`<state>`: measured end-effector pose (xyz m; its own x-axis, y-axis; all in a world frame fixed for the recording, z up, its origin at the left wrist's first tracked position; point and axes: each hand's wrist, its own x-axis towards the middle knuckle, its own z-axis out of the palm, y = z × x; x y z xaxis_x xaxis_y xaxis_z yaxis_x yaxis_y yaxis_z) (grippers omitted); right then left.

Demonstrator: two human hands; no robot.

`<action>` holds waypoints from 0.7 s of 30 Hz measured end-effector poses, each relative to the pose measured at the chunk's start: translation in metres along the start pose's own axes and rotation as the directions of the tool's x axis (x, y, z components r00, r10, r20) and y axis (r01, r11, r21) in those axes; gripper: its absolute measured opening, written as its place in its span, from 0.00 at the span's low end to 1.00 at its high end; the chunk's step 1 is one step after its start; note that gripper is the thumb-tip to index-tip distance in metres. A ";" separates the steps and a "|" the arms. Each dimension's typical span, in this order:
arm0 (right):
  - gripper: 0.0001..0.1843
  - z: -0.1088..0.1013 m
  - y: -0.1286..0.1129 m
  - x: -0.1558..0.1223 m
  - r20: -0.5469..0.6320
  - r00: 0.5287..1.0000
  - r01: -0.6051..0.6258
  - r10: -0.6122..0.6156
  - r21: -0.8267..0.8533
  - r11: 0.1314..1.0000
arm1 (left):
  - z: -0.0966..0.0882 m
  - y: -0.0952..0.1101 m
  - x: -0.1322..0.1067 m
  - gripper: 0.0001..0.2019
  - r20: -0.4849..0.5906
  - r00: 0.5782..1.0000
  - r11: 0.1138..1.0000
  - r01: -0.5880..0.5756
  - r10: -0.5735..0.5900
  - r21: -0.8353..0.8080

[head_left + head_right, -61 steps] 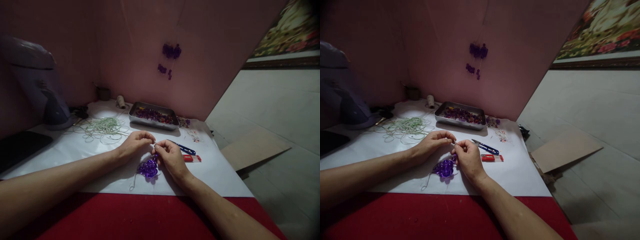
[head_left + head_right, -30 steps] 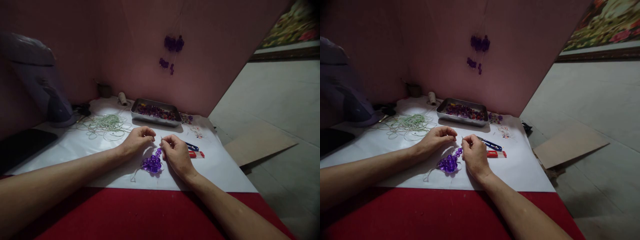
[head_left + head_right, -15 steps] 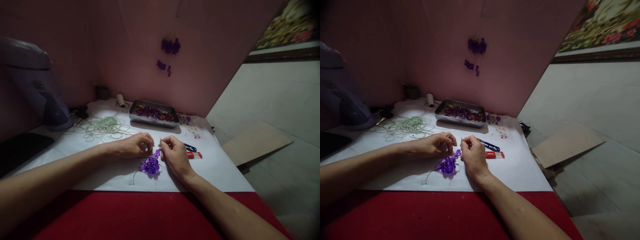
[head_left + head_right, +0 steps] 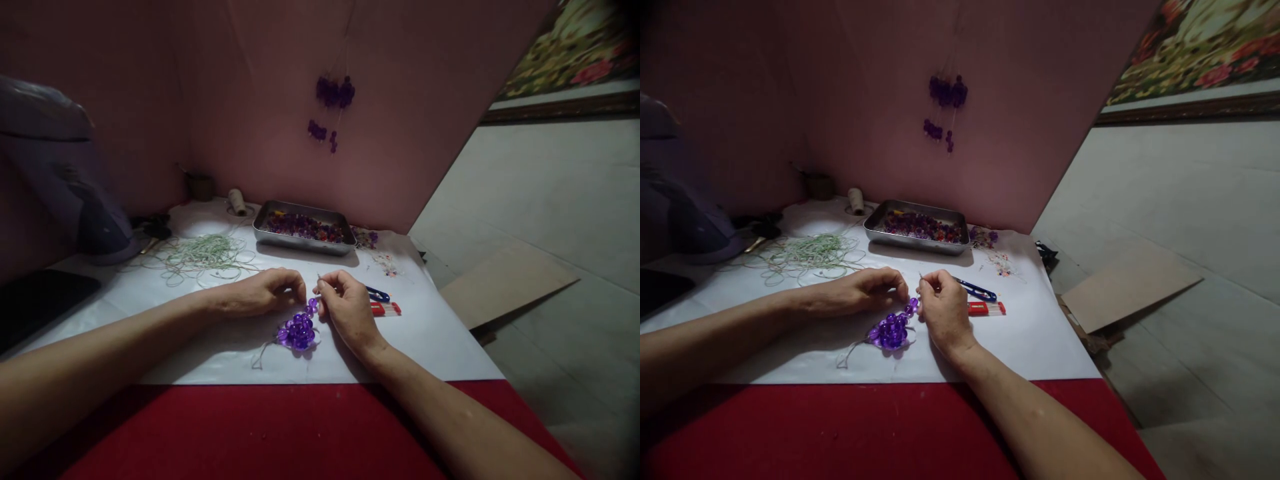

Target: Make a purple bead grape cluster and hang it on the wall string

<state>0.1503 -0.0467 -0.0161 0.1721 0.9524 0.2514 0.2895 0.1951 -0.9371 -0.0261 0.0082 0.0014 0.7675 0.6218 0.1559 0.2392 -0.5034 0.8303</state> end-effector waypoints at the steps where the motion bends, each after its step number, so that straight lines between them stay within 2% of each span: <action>1: 0.04 0.000 0.000 0.000 0.000 1.000 0.000 0.000 -0.002 1.000 | -0.002 0.000 0.000 0.08 0.041 0.999 0.999 -0.024 0.022 0.044; 4: 0.05 0.000 0.001 0.000 0.005 1.000 0.007 -0.007 -0.013 1.000 | -0.004 -0.002 0.000 0.08 0.098 0.989 0.981 -0.127 0.113 0.148; 8: 0.06 0.000 0.003 0.000 0.006 1.000 0.018 -0.018 -0.018 1.000 | 0.001 -0.006 0.001 0.05 0.046 0.986 0.973 -0.167 0.162 0.157; 11: 0.06 0.000 0.004 0.000 0.004 1.000 0.011 -0.011 -0.001 1.000 | 0.003 -0.009 0.002 0.02 0.002 0.998 0.998 -0.058 0.058 -0.036; 13: 0.05 0.001 0.004 0.000 0.000 1.000 0.004 -0.004 0.011 1.000 | 0.004 -0.008 0.002 0.04 -0.022 1.000 0.973 0.015 -0.021 -0.232; 15: 0.04 0.001 0.005 0.001 -0.004 1.000 0.002 -0.002 0.026 1.000 | 0.003 -0.005 0.002 0.07 -0.026 0.999 0.929 0.026 -0.039 -0.370; 18: 0.06 0.001 0.006 0.001 -0.007 1.000 0.012 -0.012 0.067 0.998 | 0.003 0.006 0.001 0.08 -0.018 0.999 0.899 0.019 -0.030 -0.438; 21: 0.08 0.000 0.007 0.001 -0.016 0.999 0.036 -0.034 0.116 0.993 | 0.004 0.016 -0.001 0.08 -0.055 0.998 0.889 -0.004 -0.025 -0.459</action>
<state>0.1522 -0.0439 -0.0223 0.1767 0.9414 0.2872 0.1846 0.2549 -0.9492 -0.0208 -0.0032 0.0128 0.7273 0.6662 0.1649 -0.0631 -0.1743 0.9827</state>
